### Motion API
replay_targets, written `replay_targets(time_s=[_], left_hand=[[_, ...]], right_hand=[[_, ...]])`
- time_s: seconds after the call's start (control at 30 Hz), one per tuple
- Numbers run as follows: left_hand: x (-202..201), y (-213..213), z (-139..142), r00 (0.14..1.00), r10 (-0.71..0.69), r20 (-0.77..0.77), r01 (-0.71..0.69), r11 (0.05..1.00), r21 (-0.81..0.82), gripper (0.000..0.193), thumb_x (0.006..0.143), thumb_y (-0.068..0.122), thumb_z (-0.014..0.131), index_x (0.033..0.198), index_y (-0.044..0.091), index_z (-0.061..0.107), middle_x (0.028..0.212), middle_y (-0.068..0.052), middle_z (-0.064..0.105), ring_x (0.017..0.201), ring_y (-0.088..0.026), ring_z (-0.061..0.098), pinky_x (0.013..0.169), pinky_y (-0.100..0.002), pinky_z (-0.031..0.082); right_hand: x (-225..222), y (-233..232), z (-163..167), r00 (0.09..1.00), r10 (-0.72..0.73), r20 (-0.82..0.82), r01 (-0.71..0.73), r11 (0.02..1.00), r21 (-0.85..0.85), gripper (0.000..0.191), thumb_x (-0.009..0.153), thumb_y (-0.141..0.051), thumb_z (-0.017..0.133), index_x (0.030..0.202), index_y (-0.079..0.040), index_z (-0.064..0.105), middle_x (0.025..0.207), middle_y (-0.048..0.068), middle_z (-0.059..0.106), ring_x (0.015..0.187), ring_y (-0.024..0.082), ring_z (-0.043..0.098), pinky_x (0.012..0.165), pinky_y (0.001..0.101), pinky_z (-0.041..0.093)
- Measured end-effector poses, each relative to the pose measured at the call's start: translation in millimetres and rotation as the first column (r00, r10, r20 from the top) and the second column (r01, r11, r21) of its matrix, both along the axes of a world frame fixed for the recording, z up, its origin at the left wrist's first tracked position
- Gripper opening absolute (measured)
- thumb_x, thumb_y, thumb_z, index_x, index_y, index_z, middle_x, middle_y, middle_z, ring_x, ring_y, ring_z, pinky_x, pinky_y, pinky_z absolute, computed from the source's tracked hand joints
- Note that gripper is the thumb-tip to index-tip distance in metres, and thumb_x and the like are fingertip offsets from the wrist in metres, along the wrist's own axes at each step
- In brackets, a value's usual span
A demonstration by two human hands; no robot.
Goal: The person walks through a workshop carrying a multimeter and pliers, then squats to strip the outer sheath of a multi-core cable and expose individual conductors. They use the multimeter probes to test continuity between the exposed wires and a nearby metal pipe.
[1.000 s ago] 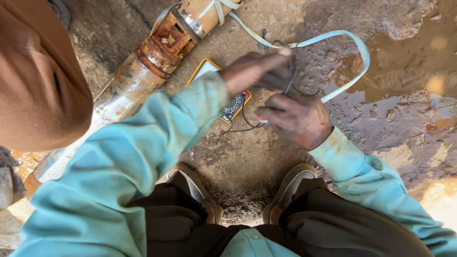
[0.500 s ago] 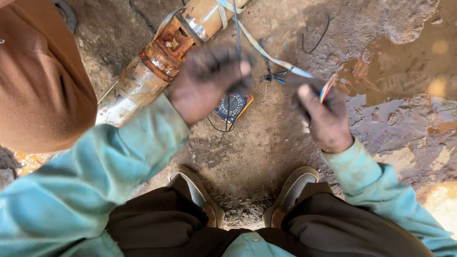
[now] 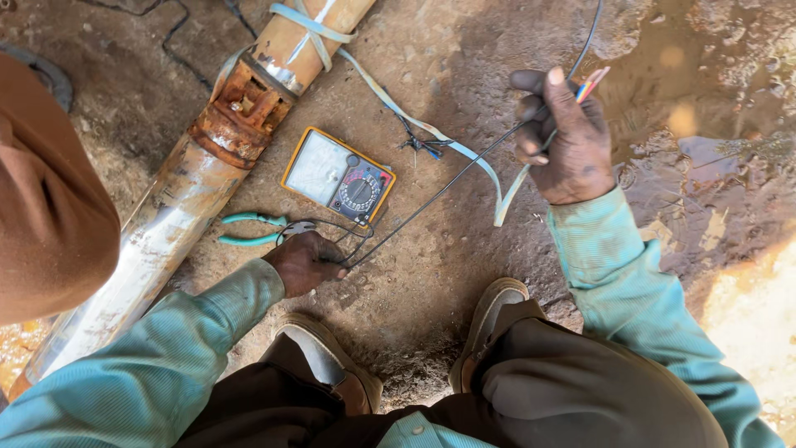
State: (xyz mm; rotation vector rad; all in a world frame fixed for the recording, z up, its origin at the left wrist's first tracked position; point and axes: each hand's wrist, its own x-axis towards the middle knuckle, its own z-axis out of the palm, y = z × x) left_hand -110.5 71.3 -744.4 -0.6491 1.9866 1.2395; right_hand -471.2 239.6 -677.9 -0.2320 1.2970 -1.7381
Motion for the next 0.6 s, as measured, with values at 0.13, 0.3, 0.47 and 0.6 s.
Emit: replay_targets(time_s=[0.13, 0.3, 0.47, 0.6], left_hand=[[-25.2, -16.3, 16.5, 0.986, 0.149, -0.07, -0.154, 0.986, -0.071, 0.028, 0.097, 0.033, 0.063, 0.105, 0.012, 0.08, 0.096, -0.011, 0.075, 0.09, -0.025, 0.072, 0.089, -0.042, 0.053], [-95.4, -28.3, 67.4, 0.537, 0.754, -0.379, -0.657, 0.655, 0.372, 0.019, 0.094, 0.026, 0.068, 0.095, 0.007, 0.073, 0.078, -0.002, 0.07, 0.068, -0.01, 0.064, 0.064, -0.029, 0.053], [-150.7, 1.8, 95.3, 0.417, 0.812, -0.409, -0.614, 0.584, 0.531, 0.019, 0.083, 0.018, 0.082, 0.093, 0.003, 0.076, 0.075, 0.0, 0.072, 0.062, -0.008, 0.064, 0.053, -0.025, 0.054], [-155.9, 14.2, 100.0, 0.357, 0.804, -0.475, -0.551, 0.592, 0.589, 0.02, 0.089, 0.016, 0.081, 0.097, -0.002, 0.077, 0.083, -0.005, 0.076, 0.071, -0.009, 0.067, 0.06, -0.027, 0.058]], right_hand=[[12.3, -0.7, 8.0, 0.99, 0.05, -0.13, -0.043, 0.998, 0.056, 0.047, 0.105, -0.045, 0.062, 0.121, -0.002, 0.071, 0.08, 0.002, 0.066, 0.052, 0.007, 0.051, 0.043, 0.0207, 0.031], [49.5, -4.9, 25.1, 0.917, 0.299, -0.263, -0.251, 0.947, 0.2, 0.044, 0.107, -0.041, 0.058, 0.12, -0.003, 0.073, 0.077, 0.001, 0.065, 0.054, 0.007, 0.054, 0.045, 0.02, 0.037], [81.7, -7.8, 8.7, 0.803, 0.515, -0.301, -0.46, 0.856, 0.237, 0.037, 0.105, -0.036, 0.057, 0.115, -0.003, 0.072, 0.082, 0.003, 0.074, 0.054, 0.006, 0.056, 0.048, 0.0216, 0.045], [89.3, -4.7, -10.8, 0.792, 0.526, -0.31, -0.483, 0.85, 0.21, 0.028, 0.105, -0.026, 0.064, 0.112, 0.0, 0.071, 0.089, 0.006, 0.074, 0.059, 0.009, 0.058, 0.051, 0.0243, 0.048]])
